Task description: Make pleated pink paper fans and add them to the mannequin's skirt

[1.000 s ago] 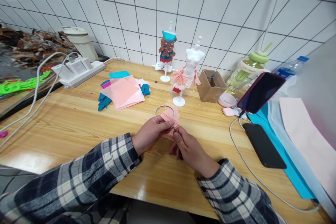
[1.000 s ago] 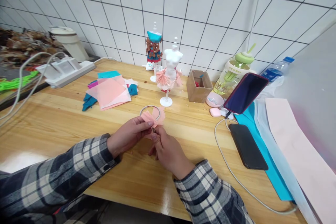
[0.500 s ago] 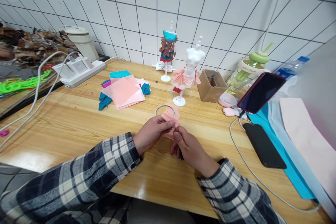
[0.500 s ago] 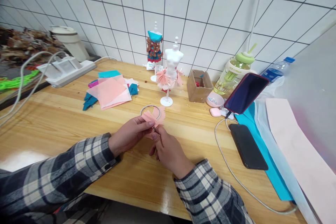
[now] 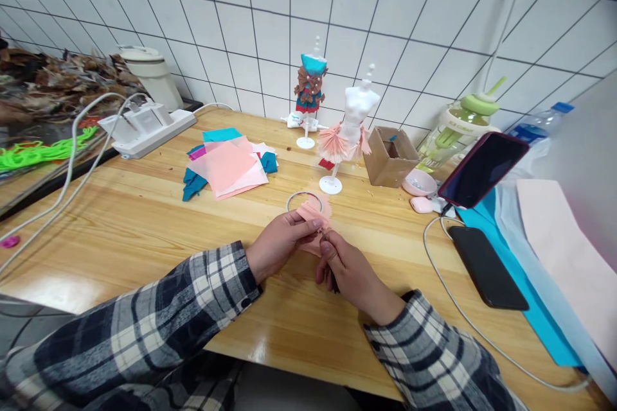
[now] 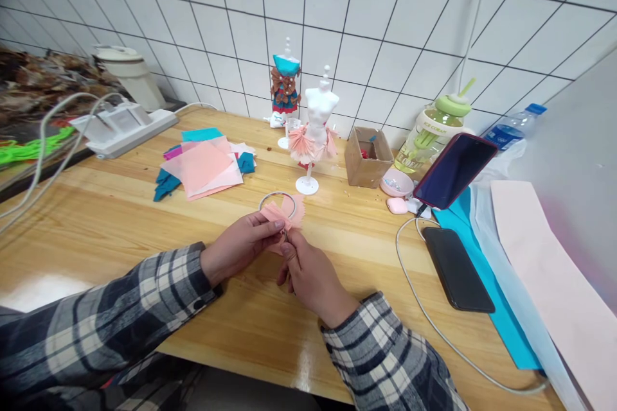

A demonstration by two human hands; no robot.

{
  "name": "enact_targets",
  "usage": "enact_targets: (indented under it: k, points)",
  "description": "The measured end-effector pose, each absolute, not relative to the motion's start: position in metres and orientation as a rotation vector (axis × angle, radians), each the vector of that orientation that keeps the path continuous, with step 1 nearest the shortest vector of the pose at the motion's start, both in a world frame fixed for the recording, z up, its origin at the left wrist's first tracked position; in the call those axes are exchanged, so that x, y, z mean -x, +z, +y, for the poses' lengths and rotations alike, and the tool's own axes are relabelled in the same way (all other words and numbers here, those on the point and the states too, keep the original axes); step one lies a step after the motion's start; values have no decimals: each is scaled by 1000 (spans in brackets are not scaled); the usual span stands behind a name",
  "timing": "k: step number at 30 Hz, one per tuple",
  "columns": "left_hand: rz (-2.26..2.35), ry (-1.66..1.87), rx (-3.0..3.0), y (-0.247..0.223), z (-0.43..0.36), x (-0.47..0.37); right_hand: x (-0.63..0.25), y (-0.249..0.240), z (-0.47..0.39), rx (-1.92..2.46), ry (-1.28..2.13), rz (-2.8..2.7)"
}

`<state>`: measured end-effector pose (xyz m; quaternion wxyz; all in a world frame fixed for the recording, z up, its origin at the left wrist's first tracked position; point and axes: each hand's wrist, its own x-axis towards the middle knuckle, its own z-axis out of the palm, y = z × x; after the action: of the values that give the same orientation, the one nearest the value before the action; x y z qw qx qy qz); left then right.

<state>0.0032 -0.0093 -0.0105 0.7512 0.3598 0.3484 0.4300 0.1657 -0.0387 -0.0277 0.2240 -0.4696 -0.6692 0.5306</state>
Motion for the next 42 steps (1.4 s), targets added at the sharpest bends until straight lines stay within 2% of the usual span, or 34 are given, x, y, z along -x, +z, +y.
enact_targets:
  k: [4,12,33,42]
  points:
    - [812,926,-751,-10,-8,-2,-168,-22,-39,1305,1434,-1922]
    - [909,954,-815,-12,-2,4,-179,-19,-35,1445,1114,-2010]
    - [840,790,-878,-15,-2,7,-180,-20,-29,1373,1158,-1996]
    - [838,767,-893,-17,0,8,-179,-15,-28,1329,1308,-1924]
